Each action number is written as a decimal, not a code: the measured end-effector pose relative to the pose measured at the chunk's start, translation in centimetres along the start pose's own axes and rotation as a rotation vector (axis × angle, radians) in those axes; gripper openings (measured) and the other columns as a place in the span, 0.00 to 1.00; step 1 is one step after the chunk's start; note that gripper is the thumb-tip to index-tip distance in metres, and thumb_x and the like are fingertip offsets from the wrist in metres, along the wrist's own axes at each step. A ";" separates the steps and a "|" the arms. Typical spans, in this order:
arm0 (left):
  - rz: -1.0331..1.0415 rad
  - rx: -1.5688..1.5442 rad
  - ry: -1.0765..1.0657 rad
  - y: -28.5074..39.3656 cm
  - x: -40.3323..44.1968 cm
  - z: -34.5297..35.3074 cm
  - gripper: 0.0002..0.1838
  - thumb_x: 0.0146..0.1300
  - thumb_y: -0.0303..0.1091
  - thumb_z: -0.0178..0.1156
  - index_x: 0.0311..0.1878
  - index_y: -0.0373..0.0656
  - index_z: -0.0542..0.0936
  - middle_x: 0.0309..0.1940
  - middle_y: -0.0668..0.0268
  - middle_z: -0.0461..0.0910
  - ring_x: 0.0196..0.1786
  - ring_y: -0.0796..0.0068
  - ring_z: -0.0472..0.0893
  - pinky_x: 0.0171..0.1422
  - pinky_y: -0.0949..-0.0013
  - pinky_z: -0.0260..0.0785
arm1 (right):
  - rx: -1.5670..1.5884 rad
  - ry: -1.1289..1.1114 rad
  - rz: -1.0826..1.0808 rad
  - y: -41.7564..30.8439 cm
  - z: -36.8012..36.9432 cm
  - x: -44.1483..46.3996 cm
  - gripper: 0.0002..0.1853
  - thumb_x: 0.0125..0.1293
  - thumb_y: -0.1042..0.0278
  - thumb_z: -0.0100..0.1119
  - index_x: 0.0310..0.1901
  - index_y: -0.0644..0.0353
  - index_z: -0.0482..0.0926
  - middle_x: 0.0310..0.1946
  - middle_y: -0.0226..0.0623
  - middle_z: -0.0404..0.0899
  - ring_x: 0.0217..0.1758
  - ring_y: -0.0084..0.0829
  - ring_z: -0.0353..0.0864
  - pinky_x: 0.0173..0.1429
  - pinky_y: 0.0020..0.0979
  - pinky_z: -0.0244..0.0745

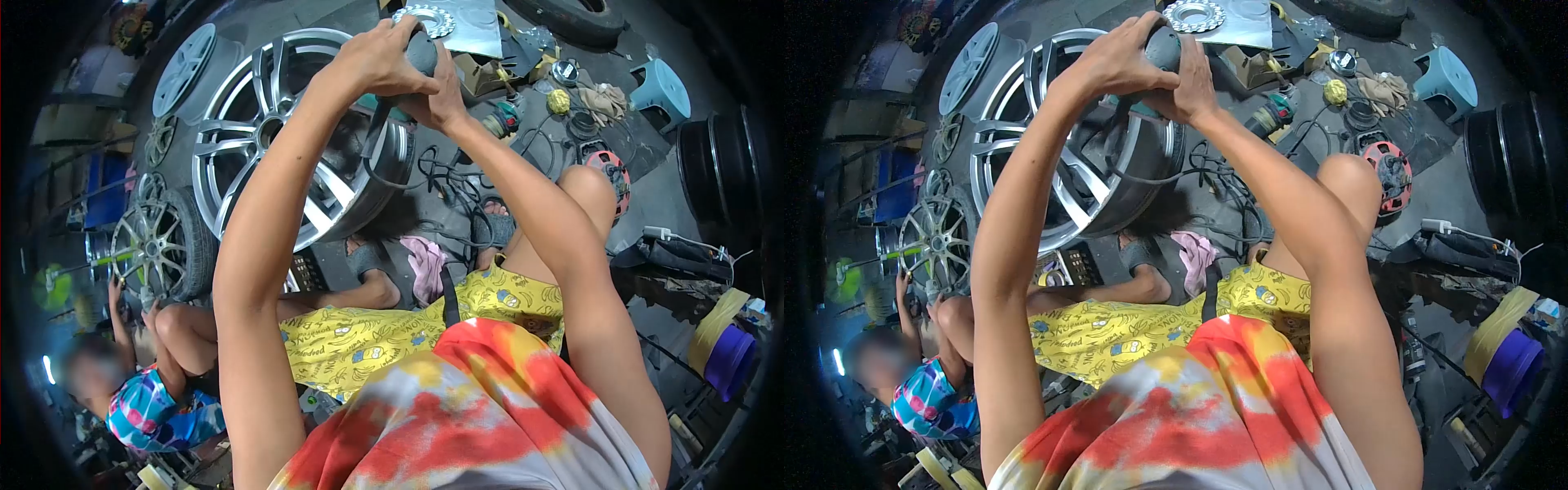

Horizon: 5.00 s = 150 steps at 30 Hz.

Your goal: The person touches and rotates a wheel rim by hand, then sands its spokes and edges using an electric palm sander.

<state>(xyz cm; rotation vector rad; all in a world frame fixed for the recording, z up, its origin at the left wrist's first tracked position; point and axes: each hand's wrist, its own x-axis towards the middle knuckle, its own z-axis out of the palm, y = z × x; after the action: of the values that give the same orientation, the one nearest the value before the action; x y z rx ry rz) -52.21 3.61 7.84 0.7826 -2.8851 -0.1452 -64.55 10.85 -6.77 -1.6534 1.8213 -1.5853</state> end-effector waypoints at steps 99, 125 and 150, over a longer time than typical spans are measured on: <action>0.103 -0.445 0.062 -0.1 -10.6 -1.8 0.48 0.43 0.49 0.76 0.69 0.38 0.73 0.63 0.47 0.78 0.67 0.49 0.79 0.74 0.54 0.69 | -0.299 0.019 -0.218 -10.5 -1.1 -5.8 0.33 0.46 0.57 0.73 0.54 0.66 0.78 0.47 0.45 0.68 0.52 0.48 0.69 0.50 0.47 0.62; 0.178 -0.439 0.080 -0.3 -9.0 -0.6 0.46 0.45 0.51 0.73 0.68 0.41 0.73 0.59 0.48 0.78 0.62 0.44 0.80 0.66 0.49 0.74 | -0.440 0.080 -0.203 -8.8 -1.3 -6.7 0.49 0.43 0.55 0.83 0.63 0.72 0.67 0.56 0.57 0.68 0.62 0.62 0.69 0.66 0.57 0.66; 0.217 -0.580 -0.063 0.0 -14.4 -2.1 0.45 0.40 0.47 0.75 0.66 0.44 0.74 0.57 0.54 0.76 0.59 0.47 0.81 0.65 0.51 0.74 | -0.377 0.113 -0.016 -15.5 0.6 -11.6 0.43 0.41 0.56 0.83 0.54 0.70 0.71 0.49 0.52 0.66 0.57 0.58 0.68 0.60 0.55 0.64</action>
<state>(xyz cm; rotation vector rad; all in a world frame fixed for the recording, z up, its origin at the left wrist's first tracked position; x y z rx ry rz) -39.54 10.83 8.23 0.3594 -2.7211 -0.9364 -51.13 23.23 -0.24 -1.7577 2.2856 -1.4329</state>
